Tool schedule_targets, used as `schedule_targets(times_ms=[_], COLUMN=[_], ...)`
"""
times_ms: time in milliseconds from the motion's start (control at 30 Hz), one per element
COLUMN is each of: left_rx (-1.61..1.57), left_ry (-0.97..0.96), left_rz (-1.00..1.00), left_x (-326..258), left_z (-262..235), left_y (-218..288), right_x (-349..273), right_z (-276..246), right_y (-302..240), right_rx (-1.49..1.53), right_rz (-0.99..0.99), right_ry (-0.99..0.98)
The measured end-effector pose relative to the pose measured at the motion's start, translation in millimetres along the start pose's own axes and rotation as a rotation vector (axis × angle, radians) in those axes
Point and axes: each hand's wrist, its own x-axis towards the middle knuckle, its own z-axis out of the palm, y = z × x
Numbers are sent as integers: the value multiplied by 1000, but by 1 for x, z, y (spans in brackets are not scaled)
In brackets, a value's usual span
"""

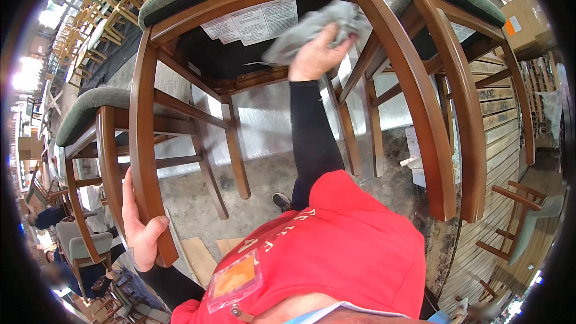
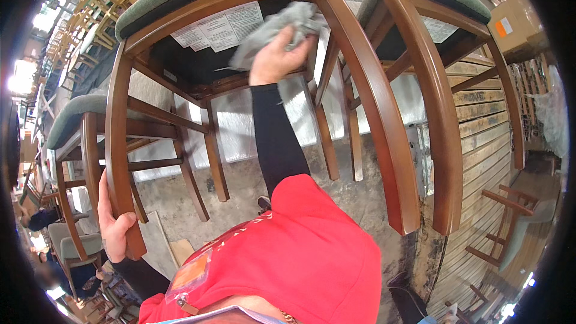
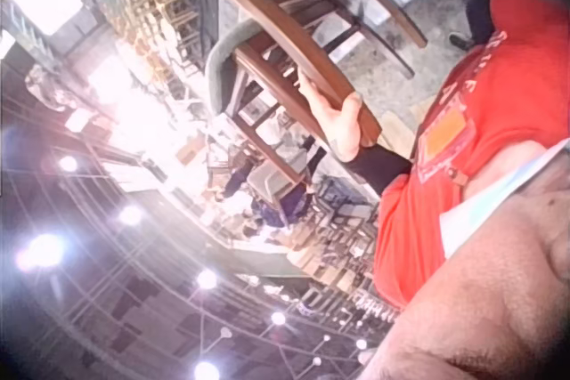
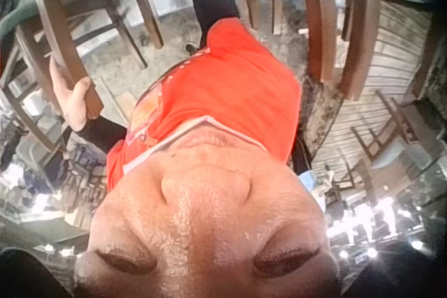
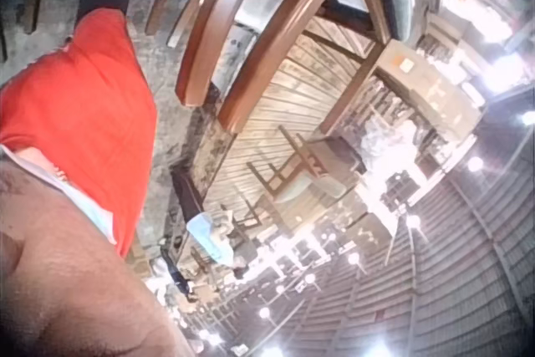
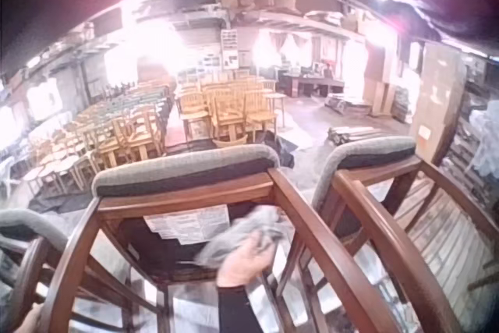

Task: The person repeatedly lifts wooden chairs with upholstered seats, wipes the underside and legs with a cloth, and sets them down. The person handles multiple chairs one at a time, rotating them to access different surfaces.

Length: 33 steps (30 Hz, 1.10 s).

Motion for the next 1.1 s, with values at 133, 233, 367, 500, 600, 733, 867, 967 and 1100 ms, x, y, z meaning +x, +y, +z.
schedule_targets(times_ms=[133, 233, 367, 500, 600, 733, 867, 967, 1100], left_rx=[18, 38, 34, 58, 39, 58, 72, 66, 115], left_ry=[-32, -6, -3, 4, 14, 3, 18, 0, -5], left_rz=[43, 50, 44, 98, 39, 59, 61, 49, 60], left_x=[8, 7, 5, 7, 5, 6, 4, 2, 5], left_z=[4, 1, -1, -2, 1, 2, -1, -3, -3], left_y=[5, -1, -3, -5, -2, -1, -5, -7, -4], right_x=[46, 33, 36, 33, 36, 33, 19, 11, -47], right_z=[3, -3, -7, 8, -5, 10, 8, 37, 84], right_y=[24, 22, 15, 19, 21, 24, 15, -7, -31], right_rx=[-582, -493, -535, -529, -532, -482, -151, 275, 189], right_rz=[-473, -480, -555, -466, -512, -339, -88, 422, 442], right_ry=[-139, -309, -285, -316, -375, -258, -318, 12, -14])
